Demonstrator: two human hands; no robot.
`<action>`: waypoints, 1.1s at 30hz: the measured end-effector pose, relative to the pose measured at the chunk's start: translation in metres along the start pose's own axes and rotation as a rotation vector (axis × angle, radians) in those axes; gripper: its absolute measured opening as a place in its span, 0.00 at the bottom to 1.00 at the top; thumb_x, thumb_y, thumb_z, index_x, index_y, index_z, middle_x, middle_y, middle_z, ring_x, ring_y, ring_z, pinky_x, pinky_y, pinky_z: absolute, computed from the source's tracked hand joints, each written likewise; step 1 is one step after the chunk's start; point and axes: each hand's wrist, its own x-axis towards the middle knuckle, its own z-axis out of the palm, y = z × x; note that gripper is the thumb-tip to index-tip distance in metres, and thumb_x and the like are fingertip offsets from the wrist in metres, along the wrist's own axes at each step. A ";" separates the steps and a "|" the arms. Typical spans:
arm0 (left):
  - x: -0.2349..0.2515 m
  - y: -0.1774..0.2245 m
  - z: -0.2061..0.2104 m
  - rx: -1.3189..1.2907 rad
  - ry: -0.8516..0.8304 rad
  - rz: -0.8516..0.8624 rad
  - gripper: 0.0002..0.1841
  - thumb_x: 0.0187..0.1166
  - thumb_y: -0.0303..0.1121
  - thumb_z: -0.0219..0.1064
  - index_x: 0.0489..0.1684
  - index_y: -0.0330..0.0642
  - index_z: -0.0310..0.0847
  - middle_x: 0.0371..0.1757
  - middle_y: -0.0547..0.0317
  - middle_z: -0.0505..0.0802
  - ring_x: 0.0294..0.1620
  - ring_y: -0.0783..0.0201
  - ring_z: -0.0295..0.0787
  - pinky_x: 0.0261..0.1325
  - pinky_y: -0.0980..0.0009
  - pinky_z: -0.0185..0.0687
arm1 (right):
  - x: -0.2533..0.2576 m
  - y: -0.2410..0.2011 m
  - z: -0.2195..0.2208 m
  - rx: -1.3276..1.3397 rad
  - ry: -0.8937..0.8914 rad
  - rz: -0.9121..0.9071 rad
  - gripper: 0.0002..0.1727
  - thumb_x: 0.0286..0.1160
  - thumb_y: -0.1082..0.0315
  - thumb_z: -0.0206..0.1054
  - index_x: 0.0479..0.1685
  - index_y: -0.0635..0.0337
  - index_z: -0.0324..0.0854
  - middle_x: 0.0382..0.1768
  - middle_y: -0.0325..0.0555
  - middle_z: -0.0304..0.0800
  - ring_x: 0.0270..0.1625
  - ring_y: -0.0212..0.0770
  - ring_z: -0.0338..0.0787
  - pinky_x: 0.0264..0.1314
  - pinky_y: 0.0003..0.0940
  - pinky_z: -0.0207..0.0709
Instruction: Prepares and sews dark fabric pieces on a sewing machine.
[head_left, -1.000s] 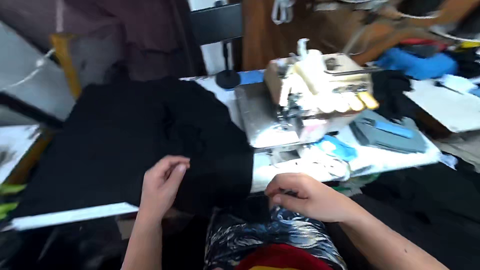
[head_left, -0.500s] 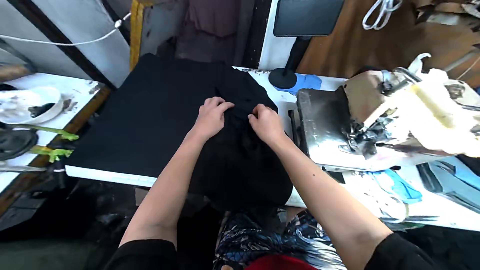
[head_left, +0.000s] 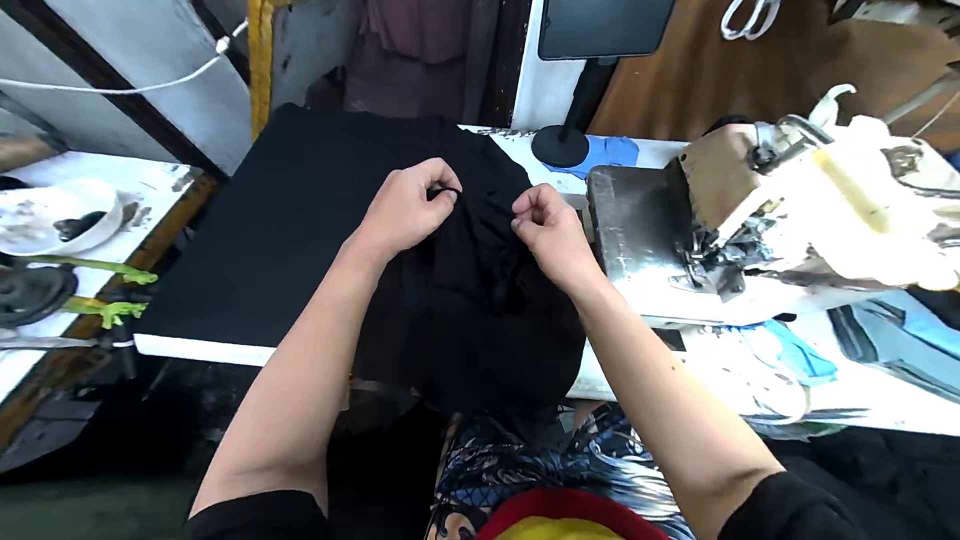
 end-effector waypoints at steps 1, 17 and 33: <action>-0.002 0.009 -0.004 0.006 -0.012 0.029 0.09 0.81 0.28 0.60 0.46 0.34 0.85 0.38 0.55 0.90 0.37 0.69 0.83 0.45 0.65 0.79 | -0.007 0.000 -0.006 -0.003 -0.004 -0.042 0.09 0.79 0.78 0.59 0.54 0.66 0.77 0.35 0.44 0.80 0.33 0.31 0.78 0.39 0.29 0.74; -0.066 0.097 0.016 0.534 -0.308 0.376 0.08 0.75 0.32 0.66 0.34 0.38 0.90 0.38 0.47 0.94 0.58 0.40 0.90 0.76 0.30 0.64 | -0.109 0.043 -0.020 -0.270 0.005 -0.364 0.10 0.67 0.82 0.67 0.45 0.70 0.88 0.46 0.60 0.90 0.51 0.57 0.91 0.57 0.54 0.85; -0.137 0.065 0.026 0.831 -0.129 0.381 0.10 0.77 0.23 0.60 0.45 0.30 0.88 0.55 0.34 0.92 0.67 0.29 0.84 0.66 0.35 0.75 | -0.144 0.093 0.001 -0.266 0.112 -0.502 0.12 0.69 0.76 0.67 0.48 0.67 0.91 0.57 0.67 0.88 0.56 0.65 0.89 0.57 0.60 0.82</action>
